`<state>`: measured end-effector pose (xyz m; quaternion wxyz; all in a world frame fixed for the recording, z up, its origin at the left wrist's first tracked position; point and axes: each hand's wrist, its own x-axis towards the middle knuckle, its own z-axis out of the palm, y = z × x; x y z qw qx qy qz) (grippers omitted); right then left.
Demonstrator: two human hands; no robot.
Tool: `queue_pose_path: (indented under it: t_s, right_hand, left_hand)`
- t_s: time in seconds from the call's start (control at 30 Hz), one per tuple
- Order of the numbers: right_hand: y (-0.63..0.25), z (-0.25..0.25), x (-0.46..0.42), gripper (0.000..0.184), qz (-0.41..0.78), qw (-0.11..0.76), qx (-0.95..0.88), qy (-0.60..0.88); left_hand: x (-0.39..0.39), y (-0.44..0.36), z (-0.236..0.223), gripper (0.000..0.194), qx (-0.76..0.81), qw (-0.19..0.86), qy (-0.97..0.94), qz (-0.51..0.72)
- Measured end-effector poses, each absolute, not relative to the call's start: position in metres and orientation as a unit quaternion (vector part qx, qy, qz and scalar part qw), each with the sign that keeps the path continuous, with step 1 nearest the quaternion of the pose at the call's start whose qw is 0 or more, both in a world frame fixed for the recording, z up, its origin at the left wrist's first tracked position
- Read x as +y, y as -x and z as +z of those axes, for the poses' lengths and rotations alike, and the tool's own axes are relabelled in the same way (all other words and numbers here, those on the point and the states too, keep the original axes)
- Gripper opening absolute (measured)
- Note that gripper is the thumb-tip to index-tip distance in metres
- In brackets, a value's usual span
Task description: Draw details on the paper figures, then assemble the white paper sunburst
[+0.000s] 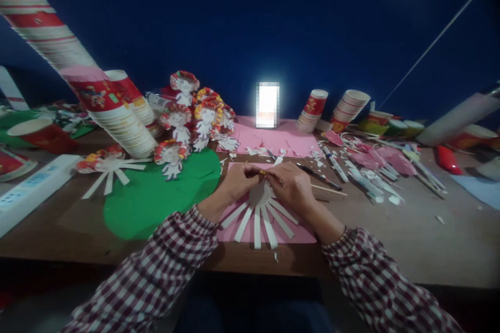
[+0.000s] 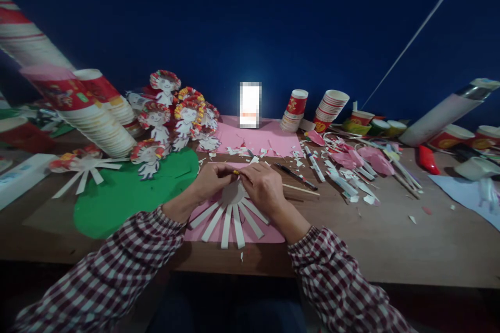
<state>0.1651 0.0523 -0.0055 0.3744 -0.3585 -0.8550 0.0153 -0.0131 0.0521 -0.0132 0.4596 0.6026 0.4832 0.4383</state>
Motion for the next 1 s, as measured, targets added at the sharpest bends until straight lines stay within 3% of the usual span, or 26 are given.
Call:
queue_pose_path:
  t_s: [0.3, 0.63, 1.0]
  right_hand:
    - [-0.165, -0.004, 0.051, 0.015, 0.02, 0.365, -0.86, 0.356]
    - [-0.166, -0.002, 0.051, 0.016, 0.016, 0.367, -0.864, 0.344]
    - [-0.165, -0.003, 0.05, 0.014, 0.002, 0.366, -0.861, 0.353]
  left_hand:
    - [0.049, 0.012, -0.004, 0.017, 0.486, 0.512, -0.566, 0.426]
    - [0.047, 0.013, 0.001, 0.025, 0.516, 0.47, -0.579, 0.421]
    - [0.05, 0.017, -0.007, 0.028, 0.476, 0.494, -0.591, 0.424]
